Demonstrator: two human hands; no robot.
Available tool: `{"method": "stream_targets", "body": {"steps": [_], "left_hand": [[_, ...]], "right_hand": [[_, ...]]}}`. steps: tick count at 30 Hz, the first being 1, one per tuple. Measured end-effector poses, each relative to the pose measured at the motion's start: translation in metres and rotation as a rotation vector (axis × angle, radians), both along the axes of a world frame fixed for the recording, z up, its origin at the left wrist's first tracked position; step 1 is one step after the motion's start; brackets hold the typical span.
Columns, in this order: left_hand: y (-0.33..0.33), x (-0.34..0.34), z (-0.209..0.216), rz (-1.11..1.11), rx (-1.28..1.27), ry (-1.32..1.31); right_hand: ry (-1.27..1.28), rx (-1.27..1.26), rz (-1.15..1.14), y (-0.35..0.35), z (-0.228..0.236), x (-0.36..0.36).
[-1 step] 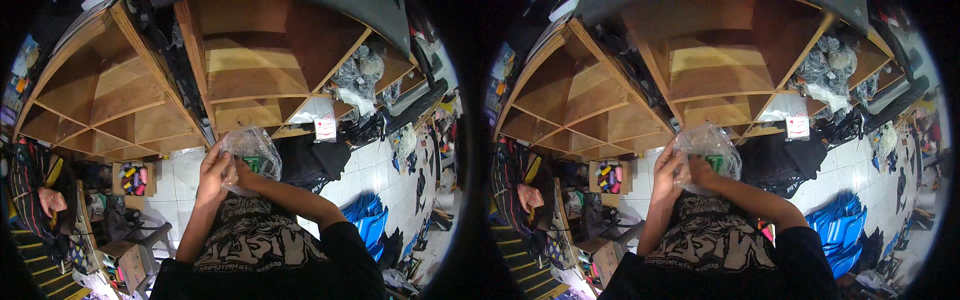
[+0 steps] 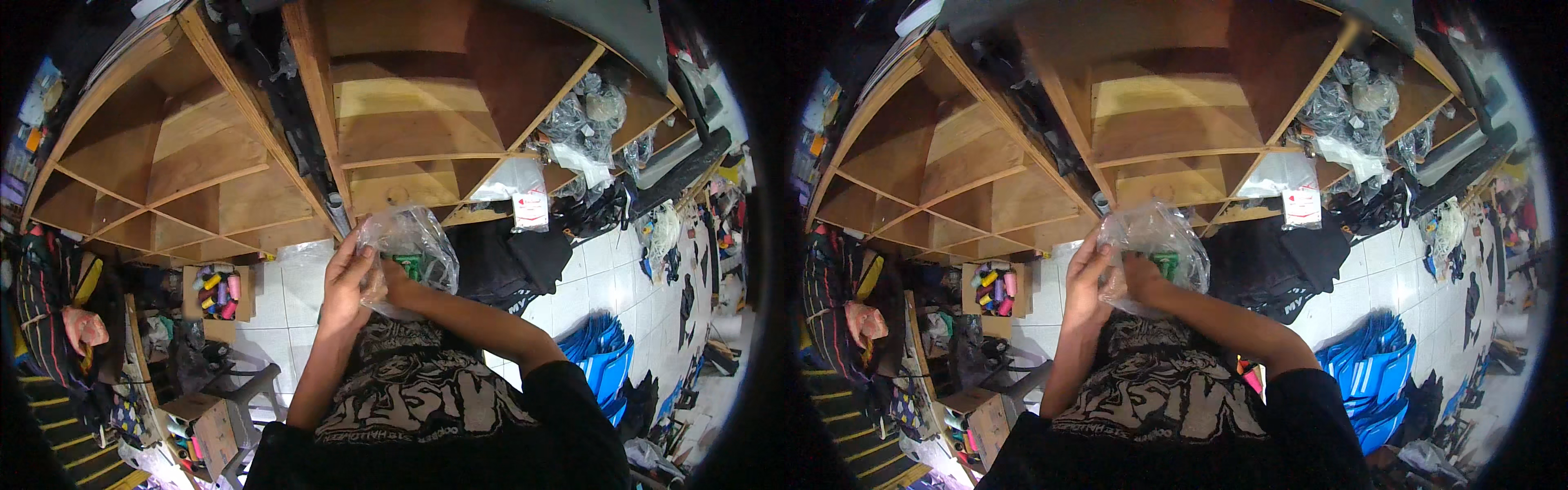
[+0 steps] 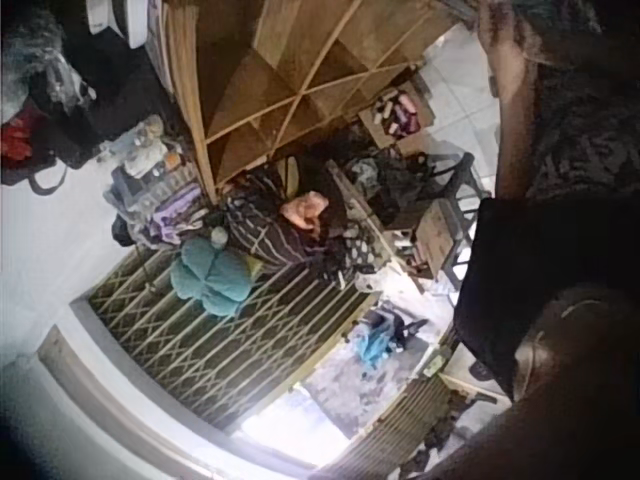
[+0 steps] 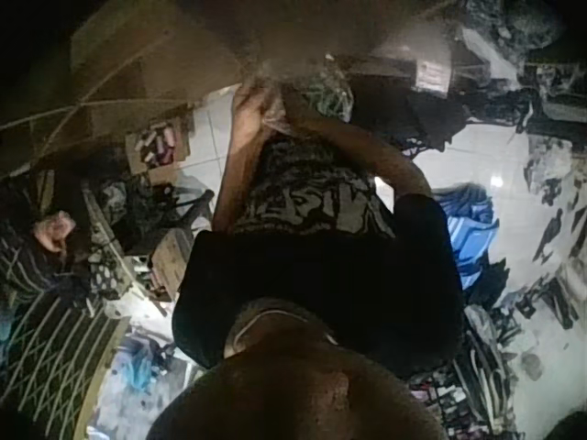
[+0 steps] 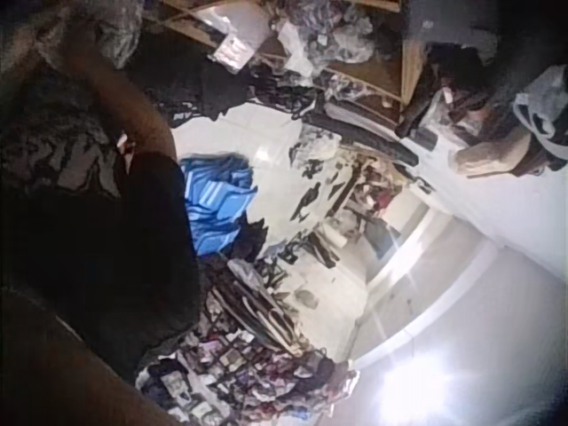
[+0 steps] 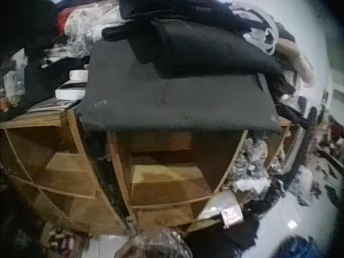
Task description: The person takes various colored spools of thread out of a plastic bag and places them into the compartments of a wooden shelf unit.
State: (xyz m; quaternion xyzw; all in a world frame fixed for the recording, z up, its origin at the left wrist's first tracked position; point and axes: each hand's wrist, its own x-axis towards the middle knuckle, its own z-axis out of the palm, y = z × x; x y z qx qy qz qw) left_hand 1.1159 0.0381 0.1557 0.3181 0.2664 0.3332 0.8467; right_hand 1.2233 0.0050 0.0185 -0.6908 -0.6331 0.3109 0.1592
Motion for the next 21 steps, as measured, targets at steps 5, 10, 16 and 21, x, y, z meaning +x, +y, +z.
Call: {"method": "stream_targets", "body": {"steps": [5, 10, 16, 21], "left_hand": [[0.005, -0.003, 0.001, 0.044, 0.001, -0.057], [0.009, -0.007, 0.018, 0.146, 0.008, 0.041], [0.004, 0.004, 0.043, 0.355, 0.089, 0.086], [0.006, -0.006, 0.042, 0.134, 0.191, 0.077]], "right_hand": [[-0.057, -0.197, 0.141, 0.015, 0.071, 0.002], [0.004, -0.084, 0.064, 0.009, 0.112, 0.015], [0.531, 0.173, 0.103, -0.018, 0.169, 0.076], [1.241, -0.006, -0.106, -0.023, 0.203, 0.096]]}}
